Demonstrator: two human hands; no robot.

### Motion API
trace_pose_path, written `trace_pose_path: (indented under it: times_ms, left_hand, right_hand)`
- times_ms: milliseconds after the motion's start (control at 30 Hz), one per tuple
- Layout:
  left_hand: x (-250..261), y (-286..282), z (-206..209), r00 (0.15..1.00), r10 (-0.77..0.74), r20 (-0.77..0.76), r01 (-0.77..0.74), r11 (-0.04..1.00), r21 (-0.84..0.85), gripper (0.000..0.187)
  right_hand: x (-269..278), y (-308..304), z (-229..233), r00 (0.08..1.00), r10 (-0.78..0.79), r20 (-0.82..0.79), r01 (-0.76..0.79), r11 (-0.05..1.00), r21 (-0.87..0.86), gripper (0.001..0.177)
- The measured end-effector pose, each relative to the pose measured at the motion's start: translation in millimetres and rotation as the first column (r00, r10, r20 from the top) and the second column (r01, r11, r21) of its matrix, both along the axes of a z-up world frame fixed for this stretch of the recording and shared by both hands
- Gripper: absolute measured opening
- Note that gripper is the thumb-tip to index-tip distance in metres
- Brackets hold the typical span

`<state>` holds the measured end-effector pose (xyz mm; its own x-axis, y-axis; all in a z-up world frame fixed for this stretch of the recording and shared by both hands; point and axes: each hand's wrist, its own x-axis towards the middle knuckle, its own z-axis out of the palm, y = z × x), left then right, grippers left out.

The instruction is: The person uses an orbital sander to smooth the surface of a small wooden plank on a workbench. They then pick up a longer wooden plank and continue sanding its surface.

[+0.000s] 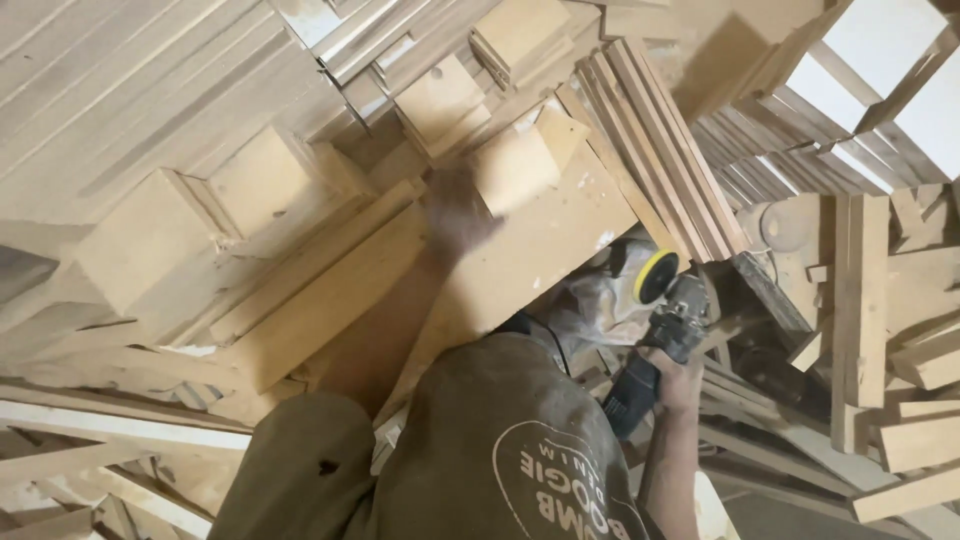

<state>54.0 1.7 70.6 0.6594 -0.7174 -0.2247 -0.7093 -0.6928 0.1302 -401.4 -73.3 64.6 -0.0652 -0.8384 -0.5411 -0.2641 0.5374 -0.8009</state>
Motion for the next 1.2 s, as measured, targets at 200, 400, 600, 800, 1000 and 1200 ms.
trace_pose_path:
  times_ms: [200, 400, 600, 800, 1000, 1200]
  left_hand:
    - [116.4, -9.2, -18.0, 0.943, 0.107, 0.316, 0.073, 0.859, -0.507, 0.125]
    - [38.3, -91.2, -71.5, 0.837, -0.295, 0.46, 0.386, 0.915, -0.115, 0.07]
    - [-28.3, -141.1, -83.5, 0.979, -0.142, 0.146, 0.157, 0.983, -0.098, 0.103]
    - [-35.8, -96.9, -80.9, 0.876, -0.482, -0.022, 0.481, 0.875, -0.052, 0.079]
    - [-56.7, 5.5, -61.1, 0.746, -0.657, -0.109, 0.665, 0.745, 0.057, 0.097]
    - [-39.7, 22.3, -40.7, 0.8, -0.574, -0.175, 0.593, 0.801, 0.086, 0.117]
  right_hand:
    - [-1.5, 10.9, 44.6, 0.935, 0.335, -0.118, -0.35, 0.927, -0.137, 0.012]
    - [-6.9, 22.0, 8.1, 0.984, 0.053, -0.17, -0.047, 0.998, 0.035, 0.041]
    - [-23.9, 36.3, 2.1, 0.981, 0.076, -0.181, -0.061, 0.994, 0.09, 0.05]
    - [-21.9, 47.9, 12.1, 0.908, 0.318, -0.271, -0.299, 0.948, 0.112, 0.056]
    - [21.8, 34.1, 28.1, 0.764, 0.497, -0.411, -0.436, 0.868, 0.24, 0.07]
    - [83.4, 19.3, 54.6, 0.444, 0.663, -0.603, -0.599, 0.72, 0.351, 0.074]
